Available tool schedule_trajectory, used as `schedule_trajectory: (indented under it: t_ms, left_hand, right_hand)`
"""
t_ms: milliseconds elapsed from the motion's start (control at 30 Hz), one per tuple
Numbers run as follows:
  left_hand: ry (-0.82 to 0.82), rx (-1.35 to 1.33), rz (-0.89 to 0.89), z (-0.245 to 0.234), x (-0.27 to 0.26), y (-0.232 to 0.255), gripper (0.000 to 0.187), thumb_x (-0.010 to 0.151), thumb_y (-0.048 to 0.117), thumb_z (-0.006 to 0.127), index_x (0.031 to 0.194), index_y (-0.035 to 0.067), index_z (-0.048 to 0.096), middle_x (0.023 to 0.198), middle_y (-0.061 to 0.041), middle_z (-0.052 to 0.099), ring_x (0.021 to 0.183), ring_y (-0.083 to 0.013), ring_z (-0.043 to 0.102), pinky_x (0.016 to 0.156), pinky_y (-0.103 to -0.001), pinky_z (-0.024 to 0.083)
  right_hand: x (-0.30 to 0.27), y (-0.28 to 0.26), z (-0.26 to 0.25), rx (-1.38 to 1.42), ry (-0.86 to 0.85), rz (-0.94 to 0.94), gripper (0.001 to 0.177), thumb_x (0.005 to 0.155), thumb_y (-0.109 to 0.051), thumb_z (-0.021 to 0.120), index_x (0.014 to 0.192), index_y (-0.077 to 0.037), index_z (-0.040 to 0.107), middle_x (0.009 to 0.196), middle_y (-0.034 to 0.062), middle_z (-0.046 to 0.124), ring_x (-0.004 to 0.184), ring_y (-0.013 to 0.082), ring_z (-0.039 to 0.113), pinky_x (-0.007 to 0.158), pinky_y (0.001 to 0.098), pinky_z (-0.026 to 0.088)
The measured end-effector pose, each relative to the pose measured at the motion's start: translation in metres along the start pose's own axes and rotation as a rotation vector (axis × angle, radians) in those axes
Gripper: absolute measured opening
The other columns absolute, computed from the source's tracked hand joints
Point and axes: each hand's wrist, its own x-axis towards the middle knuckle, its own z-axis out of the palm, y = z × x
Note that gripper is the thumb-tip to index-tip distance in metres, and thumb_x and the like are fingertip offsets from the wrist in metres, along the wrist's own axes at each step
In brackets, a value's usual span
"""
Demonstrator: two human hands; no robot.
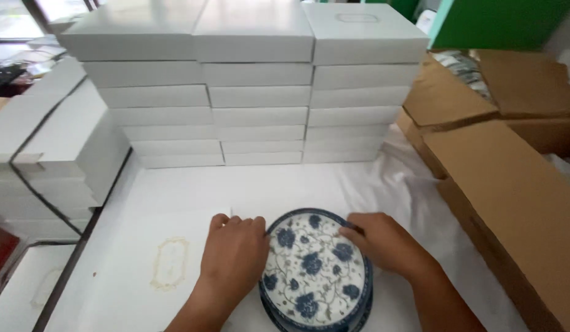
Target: Wrapping ceramic plates in protective paper and placing them into individual white boxes for storage.
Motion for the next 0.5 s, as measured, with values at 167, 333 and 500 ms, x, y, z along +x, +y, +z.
schedule_trajectory:
  t_ms: [167, 333, 500]
  left_hand:
    - [-0.084, -0.115, -0.067, -0.007, 0.002, 0.000, 0.025, 0.102, 0.040, 0.054, 0.091, 0.019, 0.061, 0.073, -0.004, 0.071, 0.075, -0.0309, 0.066, 0.091, -0.044, 0.039]
    - [-0.044, -0.371, -0.112, -0.042, -0.003, 0.008, 0.049, 0.100, 0.060, 0.047, 0.114, 0.016, 0.063, 0.059, -0.007, 0.073, 0.063, -0.0391, 0.066, 0.092, -0.043, 0.042]
    - [-0.077, -0.811, -0.199, -0.057, -0.005, 0.008, 0.041, 0.106, 0.041, 0.046, 0.076, 0.014, 0.051, 0.066, -0.009, 0.062, 0.065, -0.0286, 0.059, 0.065, -0.042, 0.041]
  right_hand:
    - [0.024, 0.037, 0.014, 0.044, -0.002, -0.137, 0.042, 0.106, -0.040, 0.052, 0.073, -0.013, 0.057, 0.071, 0.0008, 0.062, 0.068, 0.0145, 0.056, 0.067, 0.0319, 0.043]
    - [0.021, 0.045, 0.010, 0.320, 0.023, -0.137, 0.043, 0.107, -0.032, 0.054, 0.071, -0.010, 0.058, 0.065, 0.0016, 0.058, 0.058, 0.0152, 0.053, 0.056, 0.0312, 0.039]
    - [0.025, 0.055, 0.010, 0.464, 0.196, -0.223, 0.045, 0.104, -0.031, 0.058, 0.064, -0.010, 0.052, 0.061, 0.0000, 0.056, 0.054, 0.0146, 0.054, 0.050, 0.0313, 0.041]
